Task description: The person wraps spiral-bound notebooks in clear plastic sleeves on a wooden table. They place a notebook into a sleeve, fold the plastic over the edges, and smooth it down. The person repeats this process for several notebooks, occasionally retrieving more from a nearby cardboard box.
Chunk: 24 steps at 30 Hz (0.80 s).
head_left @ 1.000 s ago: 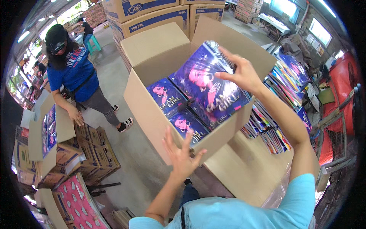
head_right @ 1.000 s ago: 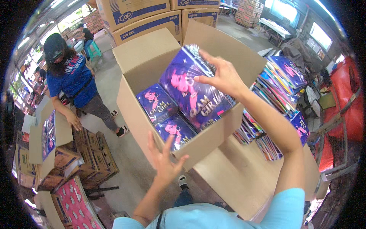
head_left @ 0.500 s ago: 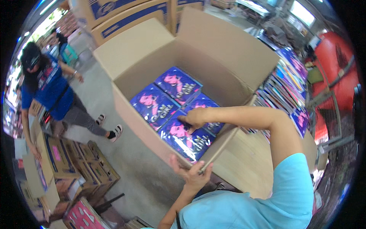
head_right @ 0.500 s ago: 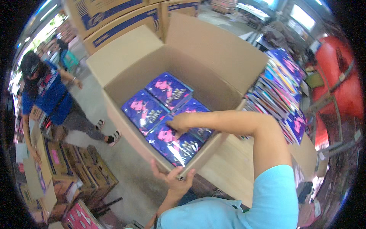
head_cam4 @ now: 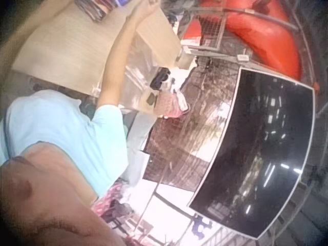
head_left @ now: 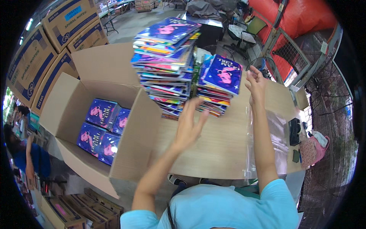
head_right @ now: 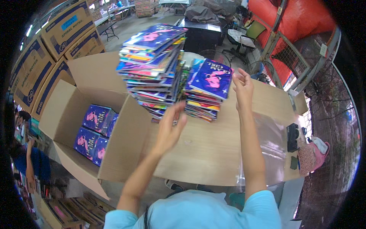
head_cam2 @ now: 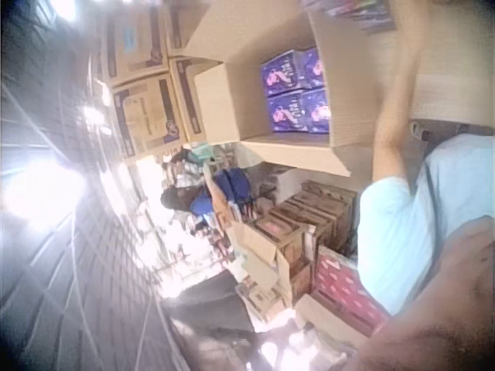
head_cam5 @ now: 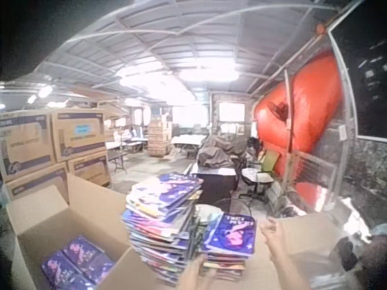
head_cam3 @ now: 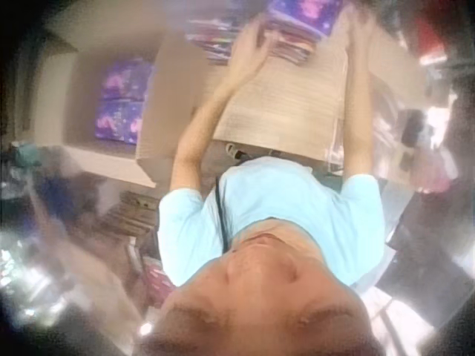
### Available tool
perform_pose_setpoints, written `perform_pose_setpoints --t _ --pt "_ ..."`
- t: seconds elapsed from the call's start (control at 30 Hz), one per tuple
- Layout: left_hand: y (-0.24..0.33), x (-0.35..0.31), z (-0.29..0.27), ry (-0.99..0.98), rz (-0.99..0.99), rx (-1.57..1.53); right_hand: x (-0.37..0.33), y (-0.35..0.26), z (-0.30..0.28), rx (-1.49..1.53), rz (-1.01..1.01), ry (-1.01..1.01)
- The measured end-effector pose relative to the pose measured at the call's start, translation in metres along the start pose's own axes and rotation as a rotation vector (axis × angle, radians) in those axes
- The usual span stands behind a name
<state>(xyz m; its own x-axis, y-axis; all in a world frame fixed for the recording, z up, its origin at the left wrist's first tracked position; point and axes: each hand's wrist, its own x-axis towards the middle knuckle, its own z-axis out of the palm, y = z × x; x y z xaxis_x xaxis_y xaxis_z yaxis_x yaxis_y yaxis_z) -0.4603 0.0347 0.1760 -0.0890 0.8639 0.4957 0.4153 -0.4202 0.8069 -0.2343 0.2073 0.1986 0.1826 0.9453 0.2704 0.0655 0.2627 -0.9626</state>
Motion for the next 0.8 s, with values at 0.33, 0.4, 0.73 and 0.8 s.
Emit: perform_pose_setpoints --t 0.33,0.4,0.73,0.8 --pt "-0.119 0.183 0.074 -0.13 -0.828 0.046 0.068 0.067 0.016 0.14 0.73 -0.334" --pt "-0.103 0.195 0.077 -0.125 -0.763 0.327 0.07 0.079 0.019 0.373 0.747 -0.397" --pt "-0.051 0.224 0.09 -0.384 -0.88 -0.15 0.085 0.102 -0.002 0.718 0.78 -0.56" --pt "-0.025 0.209 0.096 -0.227 -0.691 -0.123 0.083 0.111 -0.014 0.777 0.739 -0.573"
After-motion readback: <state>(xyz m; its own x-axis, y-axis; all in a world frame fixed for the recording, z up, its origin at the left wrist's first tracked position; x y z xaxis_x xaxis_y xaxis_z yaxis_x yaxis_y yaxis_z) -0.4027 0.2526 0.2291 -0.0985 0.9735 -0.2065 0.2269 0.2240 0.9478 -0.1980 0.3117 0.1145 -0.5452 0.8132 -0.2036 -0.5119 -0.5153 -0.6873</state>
